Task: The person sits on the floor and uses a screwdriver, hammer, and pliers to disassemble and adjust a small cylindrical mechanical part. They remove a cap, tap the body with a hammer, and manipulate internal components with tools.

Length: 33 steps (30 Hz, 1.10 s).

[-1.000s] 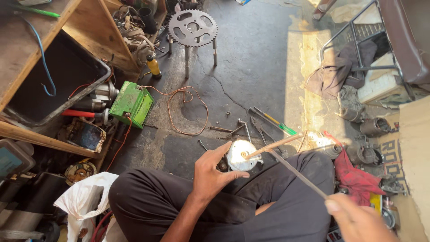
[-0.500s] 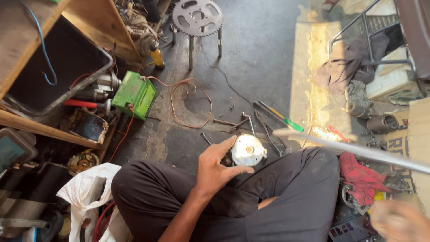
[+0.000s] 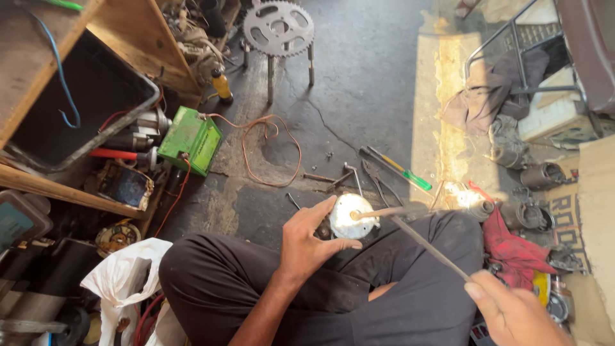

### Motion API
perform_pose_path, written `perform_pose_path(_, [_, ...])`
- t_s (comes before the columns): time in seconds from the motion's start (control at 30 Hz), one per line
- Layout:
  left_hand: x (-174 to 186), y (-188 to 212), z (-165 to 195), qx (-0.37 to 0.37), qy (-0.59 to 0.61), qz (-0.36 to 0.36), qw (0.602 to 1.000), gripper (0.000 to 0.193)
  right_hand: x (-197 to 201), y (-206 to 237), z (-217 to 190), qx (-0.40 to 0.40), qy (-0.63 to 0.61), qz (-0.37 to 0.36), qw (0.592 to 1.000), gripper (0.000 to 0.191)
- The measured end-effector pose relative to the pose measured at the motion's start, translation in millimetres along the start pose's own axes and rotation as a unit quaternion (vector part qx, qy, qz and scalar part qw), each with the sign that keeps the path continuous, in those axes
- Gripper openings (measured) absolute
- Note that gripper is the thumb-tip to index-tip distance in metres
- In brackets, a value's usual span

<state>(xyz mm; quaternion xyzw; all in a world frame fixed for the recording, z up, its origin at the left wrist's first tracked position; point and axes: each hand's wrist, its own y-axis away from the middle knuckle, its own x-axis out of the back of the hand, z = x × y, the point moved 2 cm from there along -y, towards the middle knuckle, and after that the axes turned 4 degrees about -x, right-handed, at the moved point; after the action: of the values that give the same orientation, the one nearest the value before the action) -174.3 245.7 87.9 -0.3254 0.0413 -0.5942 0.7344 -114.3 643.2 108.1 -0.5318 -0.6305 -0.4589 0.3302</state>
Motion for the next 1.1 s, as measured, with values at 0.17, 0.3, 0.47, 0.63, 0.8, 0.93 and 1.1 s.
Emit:
perform_pose_path(0.17, [1,1,1,0.005,0.008,-0.003,1.0,0.086,13,5,-1,0.032,-0.074,0.174,0.981,0.029])
perform_pose_path(0.3, [2,0,1,0.001,0.007,-0.003,1.0,0.088,-4,3,-5,-0.007,-0.025,0.054,0.998,0.03])
perform_pose_path(0.47, [1,0,2,0.015,0.001,-0.014,1.0,0.087,5,6,-6,0.017,-0.046,0.149,0.988,0.03])
perform_pose_path(0.63, [2,-1,2,0.001,0.014,0.004,1.0,0.086,-1,6,-14,-0.006,-0.02,0.061,0.998,0.03])
perform_pose_path(0.8, [2,-2,1,0.004,0.009,-0.002,1.0,0.085,12,14,-17,0.037,-0.057,0.196,0.978,0.032])
perform_pose_path(0.93, [2,-1,3,-0.027,0.012,0.014,0.999,0.086,-7,8,-7,0.0,-0.027,0.063,0.998,0.025])
perform_pose_path(1.1, [1,0,3,0.002,0.004,-0.015,1.0,0.087,-10,5,11,0.011,-0.025,0.1,0.995,0.022])
